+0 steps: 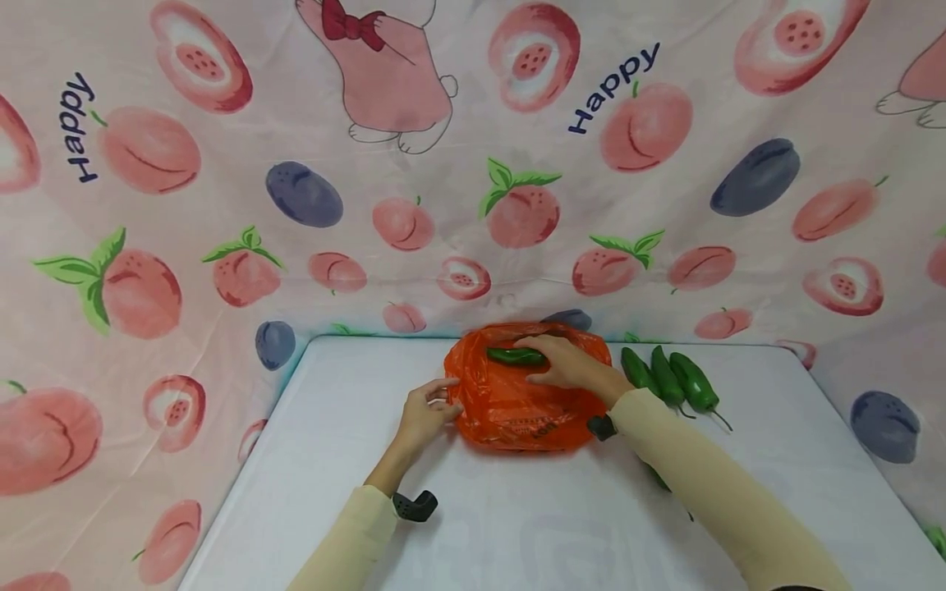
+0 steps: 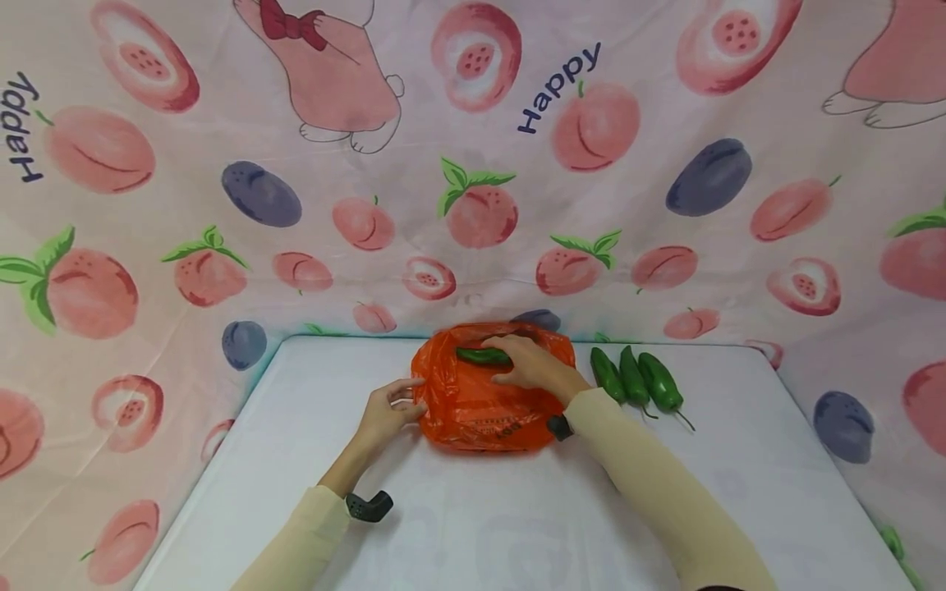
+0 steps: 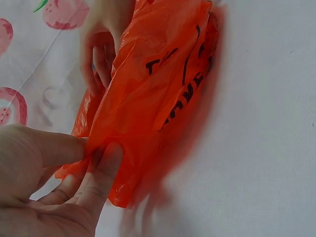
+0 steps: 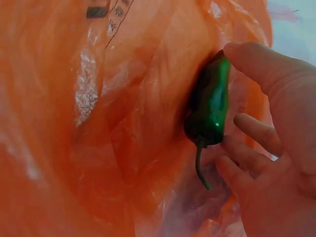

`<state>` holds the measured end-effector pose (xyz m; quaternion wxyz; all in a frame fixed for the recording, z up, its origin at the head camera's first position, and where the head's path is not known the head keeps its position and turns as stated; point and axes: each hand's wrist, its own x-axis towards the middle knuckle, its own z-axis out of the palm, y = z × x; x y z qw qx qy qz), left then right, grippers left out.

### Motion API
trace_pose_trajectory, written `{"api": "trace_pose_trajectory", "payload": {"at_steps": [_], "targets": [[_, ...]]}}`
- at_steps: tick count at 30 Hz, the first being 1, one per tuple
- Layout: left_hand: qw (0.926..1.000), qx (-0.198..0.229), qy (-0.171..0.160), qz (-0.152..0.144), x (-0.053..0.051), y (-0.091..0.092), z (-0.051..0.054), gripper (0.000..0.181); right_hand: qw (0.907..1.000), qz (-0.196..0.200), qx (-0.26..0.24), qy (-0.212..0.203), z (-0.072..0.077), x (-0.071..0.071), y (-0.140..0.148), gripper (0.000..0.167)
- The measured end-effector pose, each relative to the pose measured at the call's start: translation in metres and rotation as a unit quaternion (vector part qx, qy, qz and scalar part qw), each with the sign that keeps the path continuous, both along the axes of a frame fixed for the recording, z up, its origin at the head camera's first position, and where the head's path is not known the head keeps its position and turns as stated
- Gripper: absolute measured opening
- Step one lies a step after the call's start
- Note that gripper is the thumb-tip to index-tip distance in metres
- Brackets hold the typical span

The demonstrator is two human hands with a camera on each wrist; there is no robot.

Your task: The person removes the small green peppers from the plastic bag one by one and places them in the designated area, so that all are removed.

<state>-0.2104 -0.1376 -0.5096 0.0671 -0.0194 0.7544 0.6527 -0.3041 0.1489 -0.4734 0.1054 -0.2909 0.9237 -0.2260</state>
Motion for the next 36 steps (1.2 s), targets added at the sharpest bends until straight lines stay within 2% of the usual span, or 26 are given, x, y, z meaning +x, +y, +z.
{"api": "trace_pose_trajectory", "payload": {"at_steps": [11, 17, 20, 23, 27, 36], "targets": [[0.9999, -0.003, -0.010, -0.005, 0.000, 0.000, 0.004, 0.048, 0.9991, 0.006, 0.039, 0.013, -0.009, -0.011, -0.011, 0.063], [0.9999, -0.003, -0.006, -0.008, 0.010, 0.004, 0.026, 0.045, 0.9984, 0.004, 0.053, 0.022, -0.011, -0.016, -0.016, 0.057], [0.9999, -0.003, 0.006, -0.009, 0.014, 0.005, 0.032, 0.044, 0.9977, 0.010, 0.059, 0.030, -0.012, -0.018, -0.018, 0.053], [0.9999, -0.005, 0.005, -0.012, 0.015, 0.005, 0.034, 0.044, 0.9970, 0.014, 0.065, 0.041, -0.015, -0.019, -0.021, 0.050], [0.9998, -0.003, -0.012, -0.017, 0.015, 0.005, 0.036, 0.045, 0.9963, 0.012, 0.068, 0.051, -0.019, -0.021, -0.023, 0.047], [0.9998, -0.004, -0.010, -0.019, 0.018, 0.004, 0.040, 0.045, 0.9963, 0.008, 0.059, 0.062, -0.023, -0.022, -0.026, 0.042]]}}
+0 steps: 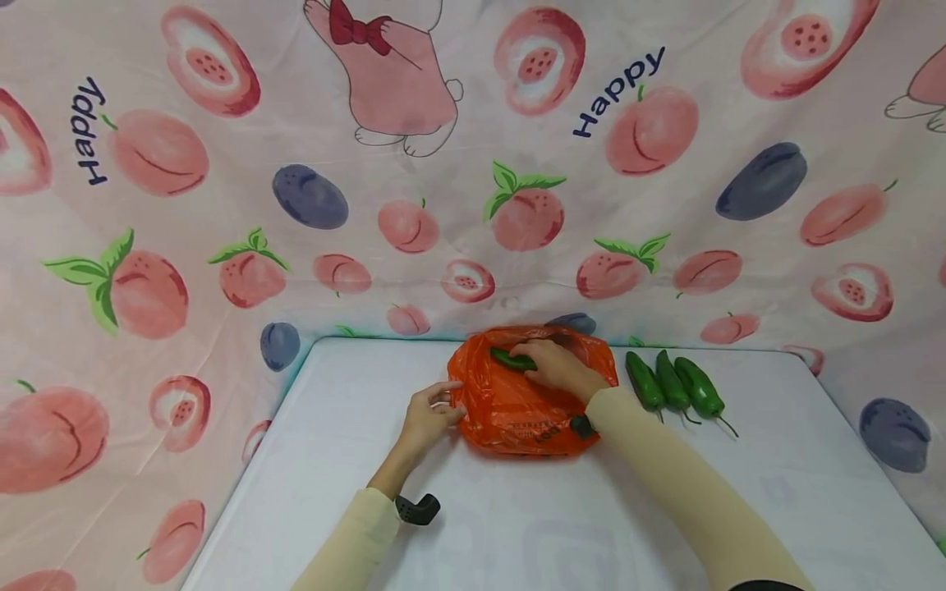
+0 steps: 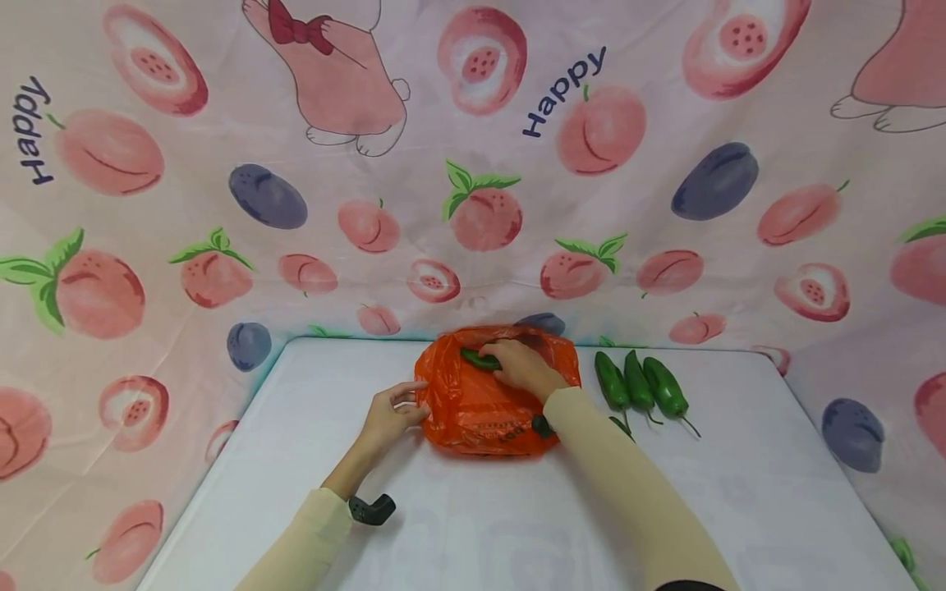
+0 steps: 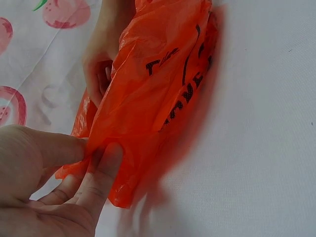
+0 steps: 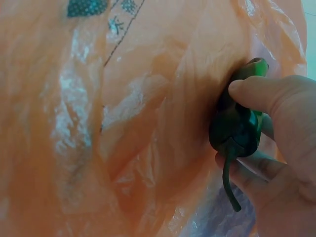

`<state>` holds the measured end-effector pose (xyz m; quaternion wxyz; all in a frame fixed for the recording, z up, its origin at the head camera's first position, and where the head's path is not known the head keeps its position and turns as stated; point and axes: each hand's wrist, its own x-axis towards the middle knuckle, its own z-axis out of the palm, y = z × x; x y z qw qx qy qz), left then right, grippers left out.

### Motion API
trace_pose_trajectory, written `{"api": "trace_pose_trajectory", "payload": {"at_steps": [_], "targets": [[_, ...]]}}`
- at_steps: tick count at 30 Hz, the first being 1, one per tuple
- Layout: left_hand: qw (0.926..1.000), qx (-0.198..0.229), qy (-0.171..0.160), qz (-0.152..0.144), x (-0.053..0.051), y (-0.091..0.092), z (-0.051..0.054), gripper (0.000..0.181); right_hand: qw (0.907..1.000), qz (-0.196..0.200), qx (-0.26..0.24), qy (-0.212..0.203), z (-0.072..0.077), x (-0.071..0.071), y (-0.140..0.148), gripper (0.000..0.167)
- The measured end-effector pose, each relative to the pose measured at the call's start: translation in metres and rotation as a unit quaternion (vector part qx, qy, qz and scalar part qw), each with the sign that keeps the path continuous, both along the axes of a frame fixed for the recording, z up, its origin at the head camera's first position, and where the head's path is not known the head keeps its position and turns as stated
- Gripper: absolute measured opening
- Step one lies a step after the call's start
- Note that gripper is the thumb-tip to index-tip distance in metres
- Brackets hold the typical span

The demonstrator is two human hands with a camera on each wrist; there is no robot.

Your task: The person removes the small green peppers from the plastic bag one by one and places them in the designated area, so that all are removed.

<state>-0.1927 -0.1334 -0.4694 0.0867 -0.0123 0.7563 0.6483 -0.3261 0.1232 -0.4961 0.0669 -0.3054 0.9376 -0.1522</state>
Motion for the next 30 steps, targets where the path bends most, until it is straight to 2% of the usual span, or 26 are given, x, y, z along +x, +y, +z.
{"api": "trace_pose_trajectory", "payload": {"at_steps": [4, 10, 13, 22, 30], "targets": [[1.0000, -0.001, -0.002, -0.001, -0.004, 0.000, -0.006, 0.046, 1.0000, -0.007, 0.002, -0.005, -0.002, 0.000, 0.000, 0.041], [1.0000, -0.005, -0.004, 0.007, -0.016, -0.002, -0.031, 0.047, 1.0000, -0.008, 0.001, -0.002, -0.003, -0.001, 0.001, 0.041], [0.9999, -0.006, -0.001, 0.013, -0.018, -0.003, -0.037, 0.047, 1.0000, -0.007, 0.002, -0.004, -0.002, 0.000, 0.001, 0.040], [0.9998, -0.008, 0.009, 0.014, -0.018, -0.005, -0.040, 0.044, 0.9997, -0.004, 0.011, -0.019, 0.003, 0.008, 0.001, 0.041], [0.9999, -0.001, 0.007, 0.012, -0.018, -0.004, -0.040, 0.045, 0.9997, 0.021, 0.009, -0.010, 0.006, 0.010, 0.006, 0.039]]}}
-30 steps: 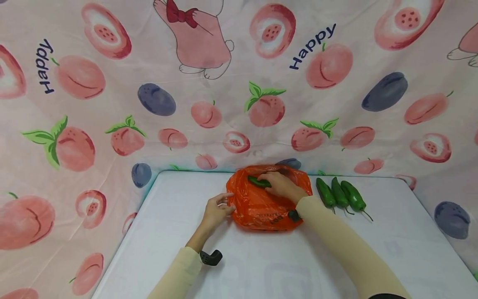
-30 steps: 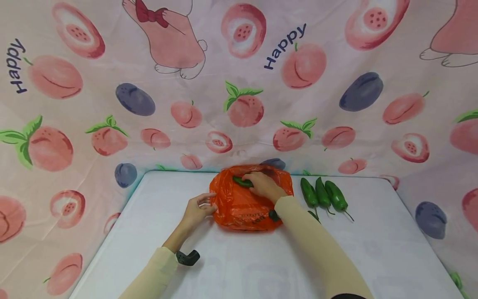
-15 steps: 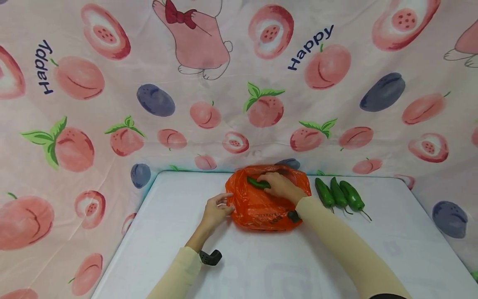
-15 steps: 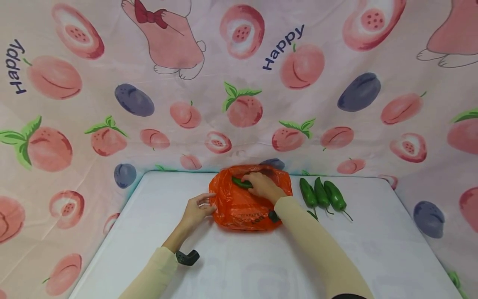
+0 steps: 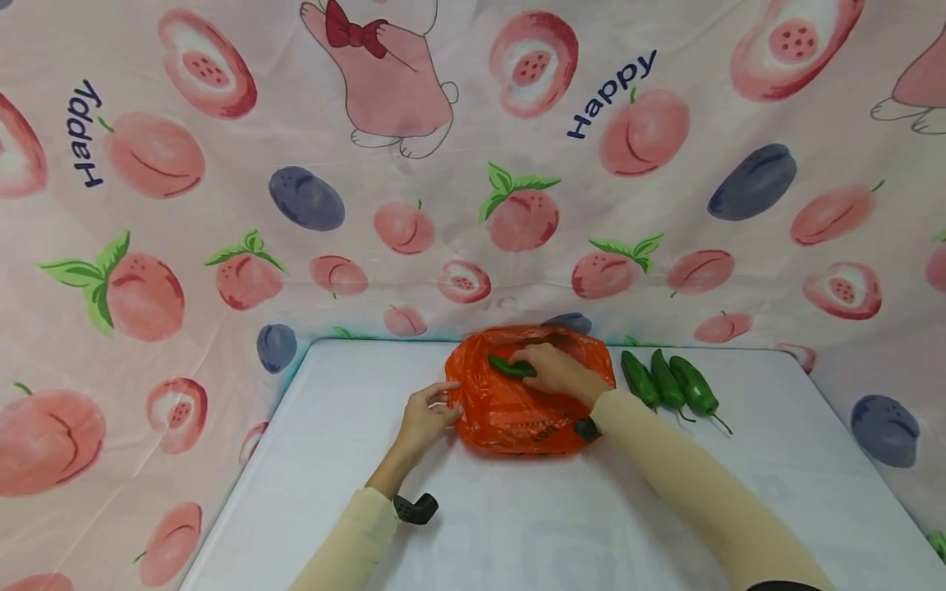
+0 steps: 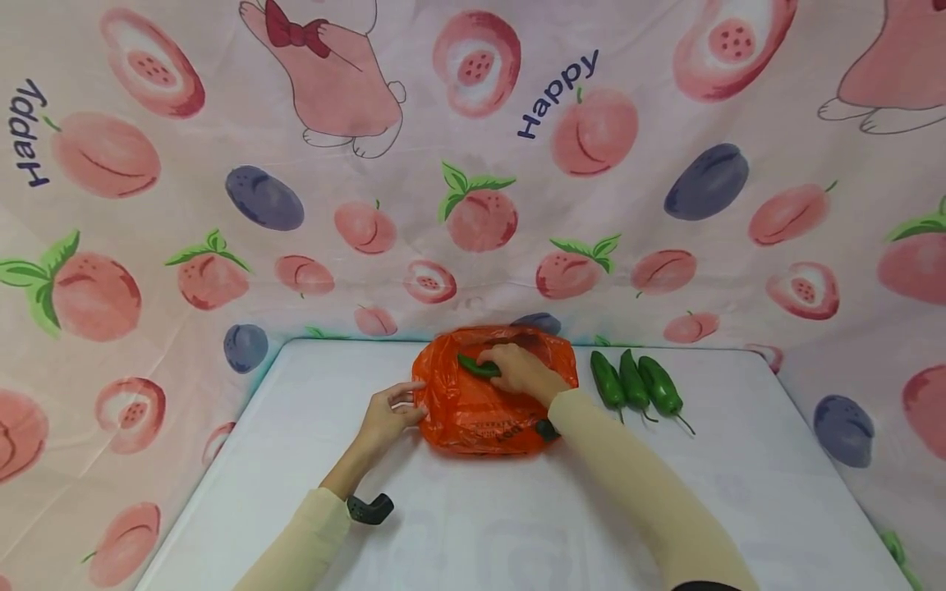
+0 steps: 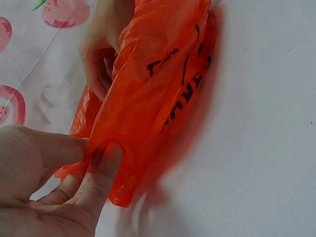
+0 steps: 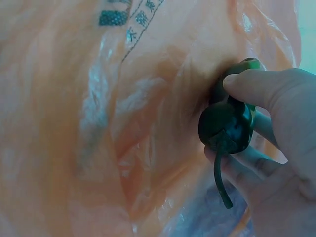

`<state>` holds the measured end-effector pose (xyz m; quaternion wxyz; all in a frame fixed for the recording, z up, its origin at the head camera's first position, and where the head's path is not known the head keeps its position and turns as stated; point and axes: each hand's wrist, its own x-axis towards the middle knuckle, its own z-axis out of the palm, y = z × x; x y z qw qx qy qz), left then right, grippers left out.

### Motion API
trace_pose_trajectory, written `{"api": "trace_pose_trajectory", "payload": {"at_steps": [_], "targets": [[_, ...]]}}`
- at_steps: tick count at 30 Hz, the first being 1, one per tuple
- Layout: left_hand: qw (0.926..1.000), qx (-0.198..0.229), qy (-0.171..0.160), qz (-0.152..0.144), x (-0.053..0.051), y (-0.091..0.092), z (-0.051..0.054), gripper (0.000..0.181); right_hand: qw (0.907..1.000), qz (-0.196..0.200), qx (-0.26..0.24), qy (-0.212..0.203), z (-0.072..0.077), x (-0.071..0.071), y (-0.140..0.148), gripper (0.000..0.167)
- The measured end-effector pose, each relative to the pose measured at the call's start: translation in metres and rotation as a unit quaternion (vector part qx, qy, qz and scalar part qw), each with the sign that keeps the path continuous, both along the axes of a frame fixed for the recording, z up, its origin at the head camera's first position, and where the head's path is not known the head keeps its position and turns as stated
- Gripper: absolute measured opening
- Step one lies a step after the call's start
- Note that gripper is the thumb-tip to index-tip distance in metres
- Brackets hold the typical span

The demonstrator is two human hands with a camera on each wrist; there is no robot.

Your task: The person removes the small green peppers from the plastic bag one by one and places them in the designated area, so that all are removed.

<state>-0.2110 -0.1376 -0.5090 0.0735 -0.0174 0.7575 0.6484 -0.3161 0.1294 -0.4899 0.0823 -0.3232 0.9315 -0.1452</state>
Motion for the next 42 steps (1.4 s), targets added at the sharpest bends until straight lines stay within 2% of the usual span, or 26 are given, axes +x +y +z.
{"api": "trace_pose_trajectory", "payload": {"at_steps": [11, 20, 29, 34, 42], "targets": [[1.0000, 0.000, 0.005, -0.003, -0.002, 0.000, -0.001, 0.044, 0.9993, 0.007, -0.012, -0.035, 0.019, 0.009, 0.010, 0.040], [1.0000, -0.002, 0.009, 0.001, -0.002, -0.001, -0.002, 0.044, 0.9964, -0.005, -0.053, -0.066, 0.030, 0.022, 0.015, 0.039], [0.9999, -0.001, 0.013, 0.003, 0.001, -0.001, -0.002, 0.044, 0.9885, -0.010, -0.120, -0.092, 0.045, 0.032, 0.025, 0.040], [0.9999, 0.001, 0.011, 0.003, 0.001, -0.001, -0.002, 0.044, 0.9788, -0.015, -0.170, -0.113, 0.050, 0.037, 0.029, 0.041], [0.9999, 0.006, 0.010, 0.001, 0.001, 0.000, -0.002, 0.045, 0.9697, -0.020, -0.224, -0.095, 0.060, 0.046, 0.033, 0.044]]}}
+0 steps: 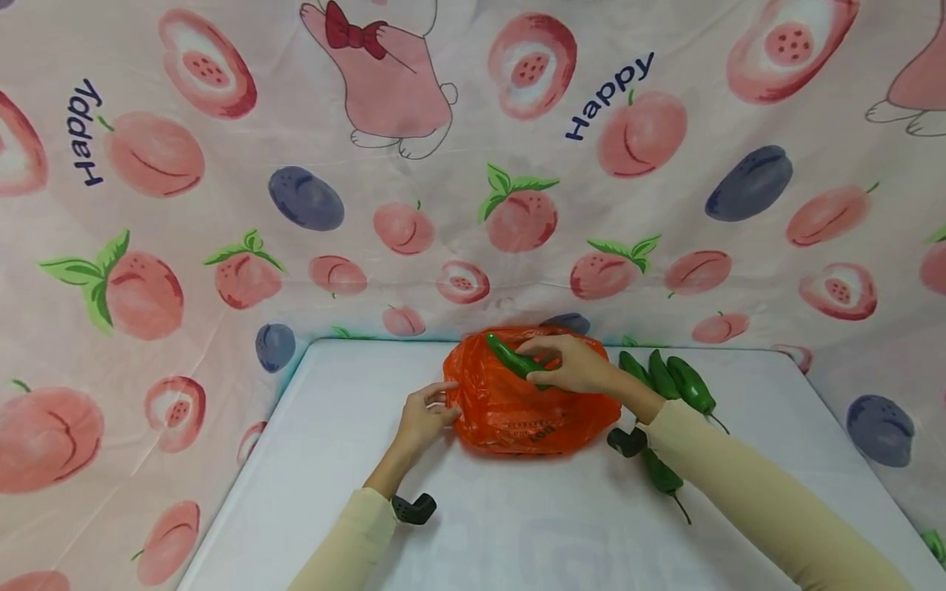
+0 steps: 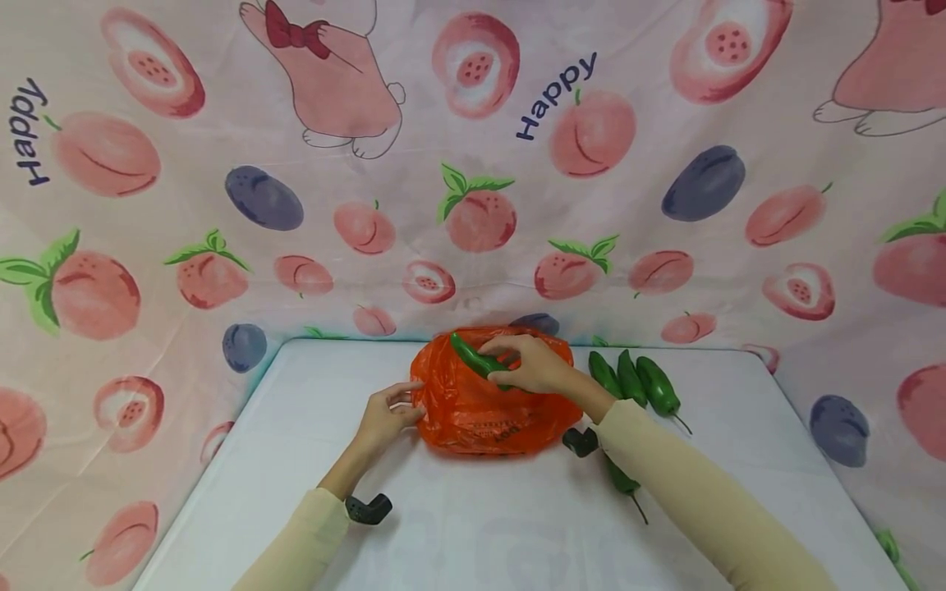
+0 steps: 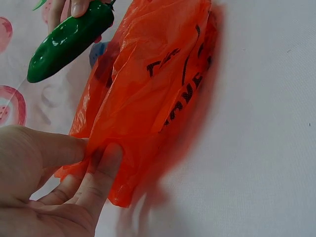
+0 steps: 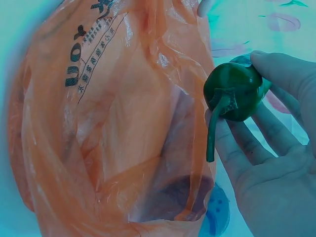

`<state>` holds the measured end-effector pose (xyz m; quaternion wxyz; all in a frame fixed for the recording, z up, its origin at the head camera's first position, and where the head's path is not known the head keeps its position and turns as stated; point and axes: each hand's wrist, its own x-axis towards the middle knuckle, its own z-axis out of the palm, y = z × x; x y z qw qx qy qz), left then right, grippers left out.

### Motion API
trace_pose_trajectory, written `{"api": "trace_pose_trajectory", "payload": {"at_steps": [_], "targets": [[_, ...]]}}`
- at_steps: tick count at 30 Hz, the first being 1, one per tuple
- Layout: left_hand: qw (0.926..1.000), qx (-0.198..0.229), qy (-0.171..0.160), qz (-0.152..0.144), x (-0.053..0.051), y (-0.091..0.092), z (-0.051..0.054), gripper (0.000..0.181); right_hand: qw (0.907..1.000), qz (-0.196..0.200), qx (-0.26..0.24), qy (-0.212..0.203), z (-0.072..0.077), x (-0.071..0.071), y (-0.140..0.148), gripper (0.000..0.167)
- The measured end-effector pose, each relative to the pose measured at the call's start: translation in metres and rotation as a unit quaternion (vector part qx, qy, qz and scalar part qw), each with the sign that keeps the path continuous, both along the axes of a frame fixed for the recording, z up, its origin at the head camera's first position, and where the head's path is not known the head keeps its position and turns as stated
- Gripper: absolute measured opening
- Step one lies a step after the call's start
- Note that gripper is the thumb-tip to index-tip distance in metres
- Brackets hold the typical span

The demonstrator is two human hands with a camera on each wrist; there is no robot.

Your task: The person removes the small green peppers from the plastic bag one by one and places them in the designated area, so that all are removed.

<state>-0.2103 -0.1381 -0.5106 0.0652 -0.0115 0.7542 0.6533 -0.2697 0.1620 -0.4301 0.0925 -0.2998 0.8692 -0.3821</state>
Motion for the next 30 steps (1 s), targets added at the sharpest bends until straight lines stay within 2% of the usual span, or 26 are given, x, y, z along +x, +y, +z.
{"api": "trace_pose_trajectory", "payload": {"at_steps": [5, 15, 30], "targets": [[1.0000, 0.004, -0.002, 0.002, -0.001, 0.000, 0.000, 0.045, 0.9999, -0.010, -0.008, -0.006, 0.005, 0.006, 0.002, 0.045], [0.9999, 0.008, -0.008, 0.000, 0.001, -0.001, 0.000, 0.044, 0.9994, -0.012, -0.032, 0.010, 0.002, 0.017, 0.015, 0.045], [1.0000, -0.005, -0.008, 0.000, 0.001, -0.003, -0.001, 0.045, 0.9978, -0.055, -0.032, 0.019, 0.006, 0.044, 0.061, 0.047]]}}
